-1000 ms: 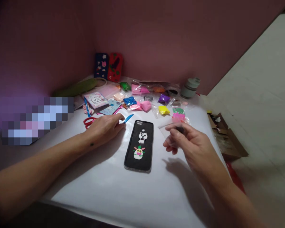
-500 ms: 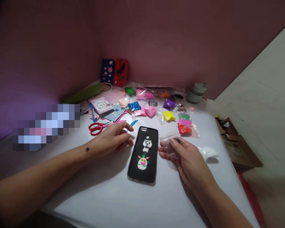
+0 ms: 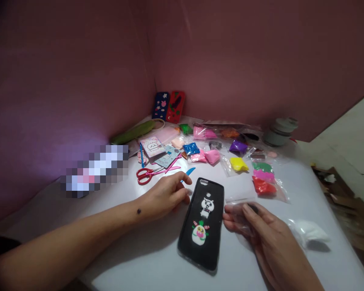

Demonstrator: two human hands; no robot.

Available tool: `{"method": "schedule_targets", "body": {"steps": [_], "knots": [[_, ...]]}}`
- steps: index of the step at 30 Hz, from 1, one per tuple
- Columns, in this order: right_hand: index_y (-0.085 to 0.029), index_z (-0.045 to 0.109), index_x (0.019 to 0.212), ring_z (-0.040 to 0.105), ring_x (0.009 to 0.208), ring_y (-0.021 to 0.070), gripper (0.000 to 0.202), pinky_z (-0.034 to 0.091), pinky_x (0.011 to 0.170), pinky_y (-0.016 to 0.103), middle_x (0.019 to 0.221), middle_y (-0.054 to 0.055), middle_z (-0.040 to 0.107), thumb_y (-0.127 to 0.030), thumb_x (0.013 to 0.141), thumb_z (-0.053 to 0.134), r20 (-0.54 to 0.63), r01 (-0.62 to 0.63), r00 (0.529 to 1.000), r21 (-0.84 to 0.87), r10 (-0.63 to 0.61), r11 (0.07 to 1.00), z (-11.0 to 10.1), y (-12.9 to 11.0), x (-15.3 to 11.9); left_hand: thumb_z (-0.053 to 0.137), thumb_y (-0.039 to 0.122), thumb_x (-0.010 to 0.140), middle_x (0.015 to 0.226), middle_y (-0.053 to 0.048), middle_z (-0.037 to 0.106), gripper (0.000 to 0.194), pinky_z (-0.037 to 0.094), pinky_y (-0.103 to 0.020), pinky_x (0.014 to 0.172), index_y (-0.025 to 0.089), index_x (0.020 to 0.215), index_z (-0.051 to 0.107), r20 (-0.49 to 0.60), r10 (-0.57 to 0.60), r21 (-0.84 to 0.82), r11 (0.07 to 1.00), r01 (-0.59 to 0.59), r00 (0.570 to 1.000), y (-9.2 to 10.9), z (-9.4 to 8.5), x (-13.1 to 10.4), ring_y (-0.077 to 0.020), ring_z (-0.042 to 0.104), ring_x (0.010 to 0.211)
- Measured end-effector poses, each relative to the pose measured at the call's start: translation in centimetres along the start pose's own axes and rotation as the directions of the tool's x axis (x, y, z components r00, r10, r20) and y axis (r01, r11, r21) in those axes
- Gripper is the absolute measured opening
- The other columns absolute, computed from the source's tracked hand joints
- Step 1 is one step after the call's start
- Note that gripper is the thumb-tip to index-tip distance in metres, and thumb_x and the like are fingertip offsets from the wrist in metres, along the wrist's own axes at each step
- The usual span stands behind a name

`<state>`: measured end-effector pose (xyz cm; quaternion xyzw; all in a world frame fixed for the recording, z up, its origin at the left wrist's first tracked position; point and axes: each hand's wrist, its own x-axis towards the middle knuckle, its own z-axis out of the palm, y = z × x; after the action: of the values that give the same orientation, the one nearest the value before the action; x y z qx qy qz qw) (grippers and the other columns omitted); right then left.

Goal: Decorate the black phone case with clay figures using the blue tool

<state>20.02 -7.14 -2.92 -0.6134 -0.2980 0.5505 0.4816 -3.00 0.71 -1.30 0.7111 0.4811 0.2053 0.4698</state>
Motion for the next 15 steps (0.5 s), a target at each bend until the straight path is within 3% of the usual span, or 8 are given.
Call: {"method": "schedule_targets", "body": {"steps": [9, 15], "knots": [[-0.016, 0.073, 0.09, 0.073, 0.081, 0.0299, 0.036, 0.06, 0.079, 0.039, 0.1, 0.014, 0.074, -0.049, 0.075, 0.069, 0.005, 0.102, 0.995, 0.017, -0.102, 0.995, -0.33, 0.42, 0.46, 0.041, 0.023, 0.085, 0.073, -0.002, 0.068, 0.021, 0.04, -0.027, 0.054, 0.019, 0.103, 0.051, -0.027, 0.029, 0.084, 0.996, -0.027, 0.999, 0.09, 0.16, -0.09, -0.0119, 0.053, 0.047], [-0.015, 0.073, 0.089, 0.073, 0.08, 0.032, 0.036, 0.059, 0.082, 0.044, 0.097, 0.016, 0.075, -0.048, 0.073, 0.071, -0.019, 0.105, 0.994, 0.028, -0.105, 0.994, -0.28, 0.33, 0.35, 0.042, 0.022, 0.085, 0.074, -0.003, 0.068, 0.022, 0.04, -0.027, 0.054, 0.018, 0.105, 0.051, -0.026, 0.045, 0.116, 0.992, -0.042, 0.999, 0.06, 0.2, -0.09, -0.0122, 0.053, 0.049]]}}
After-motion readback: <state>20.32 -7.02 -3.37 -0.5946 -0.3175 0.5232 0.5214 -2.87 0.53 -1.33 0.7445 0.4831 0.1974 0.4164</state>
